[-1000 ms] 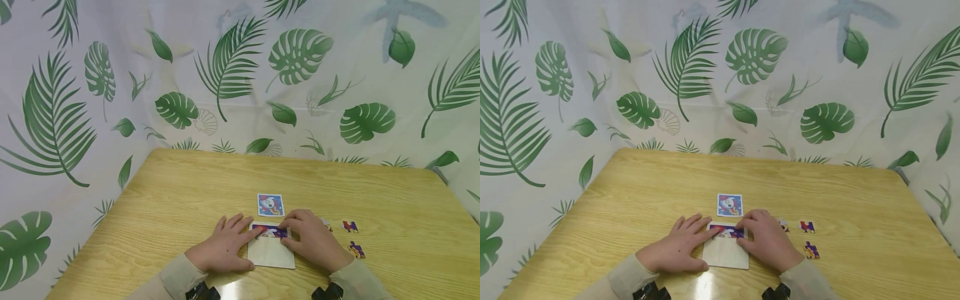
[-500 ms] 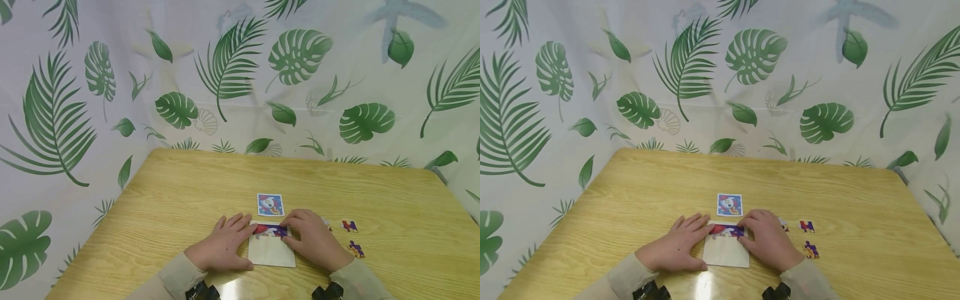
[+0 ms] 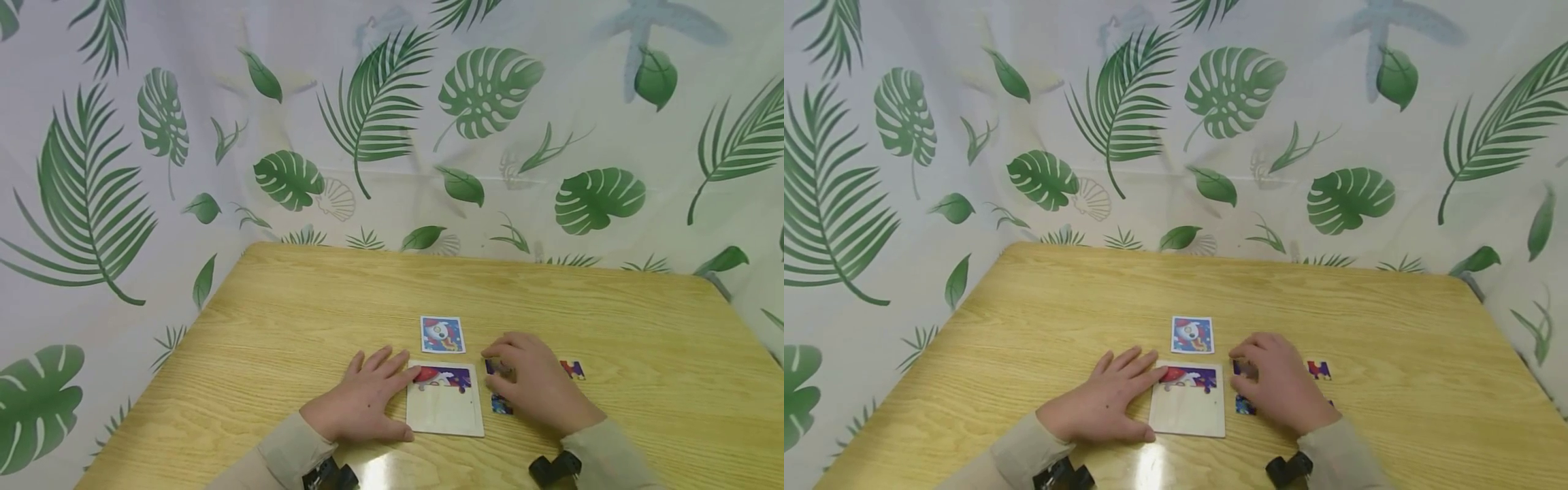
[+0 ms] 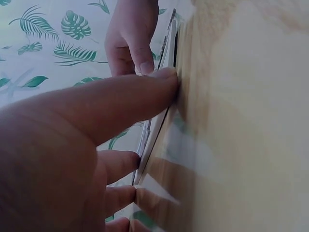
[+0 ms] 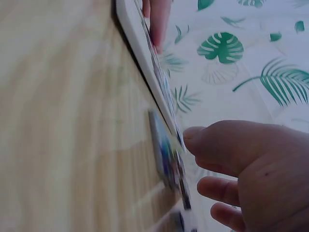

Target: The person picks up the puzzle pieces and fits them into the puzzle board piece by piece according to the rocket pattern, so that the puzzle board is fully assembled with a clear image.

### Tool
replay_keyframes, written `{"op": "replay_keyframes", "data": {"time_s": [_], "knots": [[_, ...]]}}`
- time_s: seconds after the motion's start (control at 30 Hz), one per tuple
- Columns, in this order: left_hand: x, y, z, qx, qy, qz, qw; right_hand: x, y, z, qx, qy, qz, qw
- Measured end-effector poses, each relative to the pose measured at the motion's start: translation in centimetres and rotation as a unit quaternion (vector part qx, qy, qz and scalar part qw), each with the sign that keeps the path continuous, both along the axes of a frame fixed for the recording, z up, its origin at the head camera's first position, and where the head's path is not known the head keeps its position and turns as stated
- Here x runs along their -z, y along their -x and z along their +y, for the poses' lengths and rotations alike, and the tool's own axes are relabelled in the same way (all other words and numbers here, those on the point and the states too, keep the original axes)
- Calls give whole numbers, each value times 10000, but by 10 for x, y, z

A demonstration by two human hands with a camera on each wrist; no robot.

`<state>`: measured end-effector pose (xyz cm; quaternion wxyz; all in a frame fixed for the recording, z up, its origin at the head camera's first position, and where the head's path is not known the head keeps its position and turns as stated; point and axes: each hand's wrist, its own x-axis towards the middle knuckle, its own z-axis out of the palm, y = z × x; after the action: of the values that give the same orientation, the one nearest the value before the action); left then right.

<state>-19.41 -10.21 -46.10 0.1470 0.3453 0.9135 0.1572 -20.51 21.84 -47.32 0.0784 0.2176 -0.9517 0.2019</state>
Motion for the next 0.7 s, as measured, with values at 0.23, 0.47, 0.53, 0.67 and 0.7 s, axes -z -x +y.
{"op": "replay_keyframes", "data": {"time_s": [0.23,0.47,0.53,0.67,0.7], "knots": [[-1,0,-1,-11,-27,-28,10000,0,3,26,130,40,-179,9997],[-2,0,-1,-2,-34,-39,10000,-4,2,33,124,-56,-388,9992],[-2,0,-1,-1,-31,-23,10000,-4,1,33,117,-43,-401,9991],[-2,0,-1,-14,-31,-6,10000,-4,2,32,127,-66,-425,9990],[-2,0,-1,-18,-30,-5,10000,-3,2,32,129,-86,-420,9990]]}}
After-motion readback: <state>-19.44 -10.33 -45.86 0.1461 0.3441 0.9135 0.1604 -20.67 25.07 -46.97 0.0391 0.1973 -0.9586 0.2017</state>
